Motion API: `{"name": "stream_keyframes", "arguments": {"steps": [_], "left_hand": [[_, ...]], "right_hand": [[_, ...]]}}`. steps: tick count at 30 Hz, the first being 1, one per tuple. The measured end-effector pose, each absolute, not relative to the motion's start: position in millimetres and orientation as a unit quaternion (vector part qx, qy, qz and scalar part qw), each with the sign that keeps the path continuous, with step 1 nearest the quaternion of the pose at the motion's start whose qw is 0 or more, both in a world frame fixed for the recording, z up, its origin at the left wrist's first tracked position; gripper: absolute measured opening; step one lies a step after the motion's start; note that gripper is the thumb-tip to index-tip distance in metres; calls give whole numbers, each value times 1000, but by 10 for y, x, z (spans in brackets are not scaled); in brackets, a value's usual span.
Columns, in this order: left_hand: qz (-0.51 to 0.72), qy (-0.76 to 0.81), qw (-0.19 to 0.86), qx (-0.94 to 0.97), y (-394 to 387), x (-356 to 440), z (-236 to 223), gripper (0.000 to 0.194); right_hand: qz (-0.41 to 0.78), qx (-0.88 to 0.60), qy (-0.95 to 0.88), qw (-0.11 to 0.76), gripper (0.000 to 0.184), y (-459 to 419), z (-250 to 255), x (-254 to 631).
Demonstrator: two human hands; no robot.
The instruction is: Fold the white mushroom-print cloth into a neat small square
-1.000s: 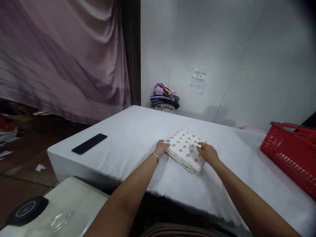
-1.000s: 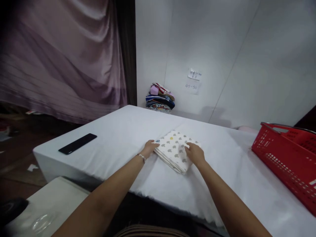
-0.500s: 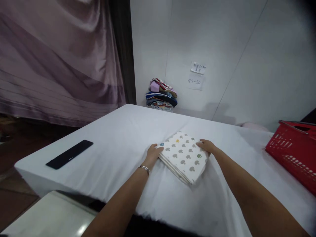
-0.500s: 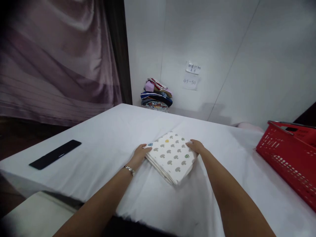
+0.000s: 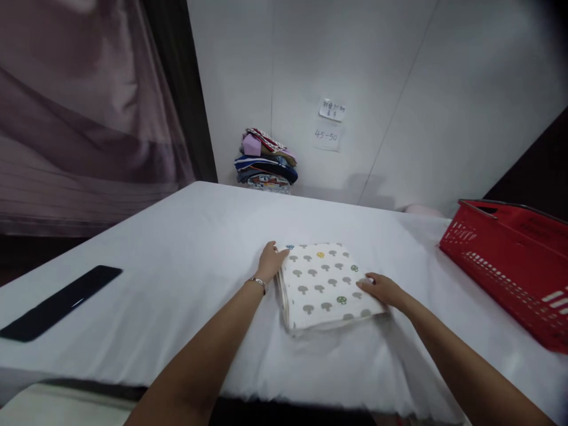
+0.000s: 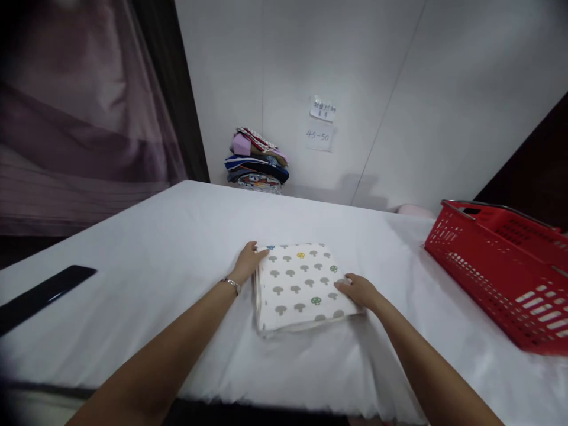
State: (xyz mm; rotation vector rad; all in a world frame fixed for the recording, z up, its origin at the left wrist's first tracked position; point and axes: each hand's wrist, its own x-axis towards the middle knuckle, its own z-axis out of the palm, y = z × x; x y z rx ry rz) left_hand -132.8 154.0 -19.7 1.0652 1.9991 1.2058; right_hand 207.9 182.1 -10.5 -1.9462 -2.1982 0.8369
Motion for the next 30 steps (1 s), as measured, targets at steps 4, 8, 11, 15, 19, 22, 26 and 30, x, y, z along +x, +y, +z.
{"name": "stream_keyframes", "arguments": {"steps": [4,8,11,15,19,22,26,30], "left_hand": [[368,714,109,586,1343,-1011,-42,54],[250,688,79,677,1185,-755,-164,63],[200,691,68,692,1153,-742,-339,63],[184,693,34,696,1143,-784,-410,65],[179,696,20,695,1129,-776,-374,65],[178,698,17,694,1135,-770,-379,65],[185,698,9,692,1157,-769,-418,66],[179,696,8,696,1168,-754,-412,65]], "right_hand": [[144,-551,-815,112,64,2049,16,1635],[96,-445,-883,116,65,2241,-30,1089],[68,-461,-883,54,65,2302,-169,887],[44,-476,-878,27,65,2316,-294,867],[58,-476,-877,14,68,2336,-235,864],[89,-479,-873,0,71,2320,-124,859],[82,-471,-878,29,71,2144,-115,944],[43,-451,-891,44,62,1911,-225,1039]]}}
